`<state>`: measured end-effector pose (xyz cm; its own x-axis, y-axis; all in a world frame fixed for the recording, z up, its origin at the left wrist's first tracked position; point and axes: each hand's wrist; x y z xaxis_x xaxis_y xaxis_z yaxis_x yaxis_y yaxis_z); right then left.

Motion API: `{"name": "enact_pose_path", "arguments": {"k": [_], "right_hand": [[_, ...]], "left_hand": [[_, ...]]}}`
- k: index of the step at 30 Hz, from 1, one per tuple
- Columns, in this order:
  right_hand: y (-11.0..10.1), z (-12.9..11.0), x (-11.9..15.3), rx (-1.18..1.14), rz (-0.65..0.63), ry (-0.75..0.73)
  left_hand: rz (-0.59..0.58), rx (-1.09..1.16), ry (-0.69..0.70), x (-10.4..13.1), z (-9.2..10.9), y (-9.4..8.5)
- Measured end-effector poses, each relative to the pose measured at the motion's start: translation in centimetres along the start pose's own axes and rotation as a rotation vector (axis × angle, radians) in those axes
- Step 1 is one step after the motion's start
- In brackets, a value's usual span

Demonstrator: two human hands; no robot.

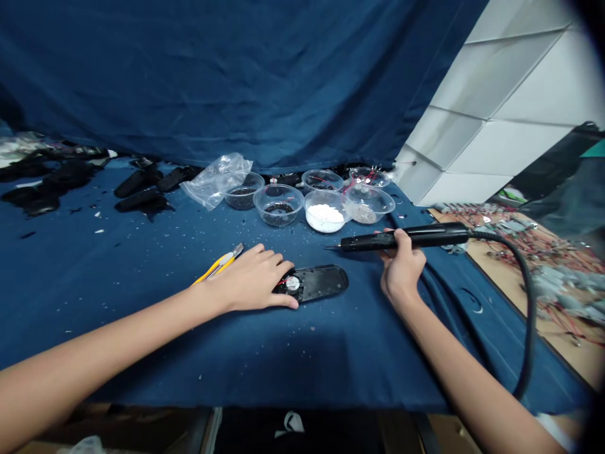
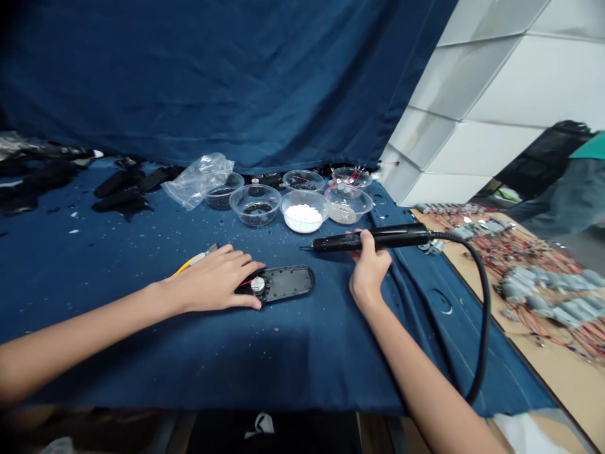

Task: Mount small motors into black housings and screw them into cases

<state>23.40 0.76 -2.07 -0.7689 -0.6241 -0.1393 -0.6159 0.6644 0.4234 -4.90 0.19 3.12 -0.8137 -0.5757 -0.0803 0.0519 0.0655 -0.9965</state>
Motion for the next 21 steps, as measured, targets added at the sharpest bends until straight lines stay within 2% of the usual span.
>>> {"name": "enact_pose_path", "arguments": {"k": [5, 12, 18, 21], "right_hand": [[-0.8, -0.2, -0.4, 0.000, 0.024, 0.024], [-0.8, -0.3, -0.3, -0.007, 0.032, 0.039], [-0.9, -0.4, -0.2, -0.003, 0.039, 0.062], [-0.9, -0.5, -0.2, 0.000, 0.047, 0.076]], "left_hand": [[0.000, -0.018, -0.018, 0.8, 0.0, 0.4], [0.038, -0.046, -0.070, 1.8, 0.3, 1.2], [0.111, -0.089, -0.064, 1.6, 1.5, 0.3], [0.080, -0.091, -0.104, 1.7, 1.9, 0.1]]}}
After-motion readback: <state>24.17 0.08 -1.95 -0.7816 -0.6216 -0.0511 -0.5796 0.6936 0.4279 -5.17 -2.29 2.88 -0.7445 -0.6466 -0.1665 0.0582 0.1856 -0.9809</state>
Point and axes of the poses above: each hand's wrist, its own x-axis away from the middle knuckle, its own y-axis out of the palm, z = x × y, and after that the axes turned 3 degrees about z, right-handed
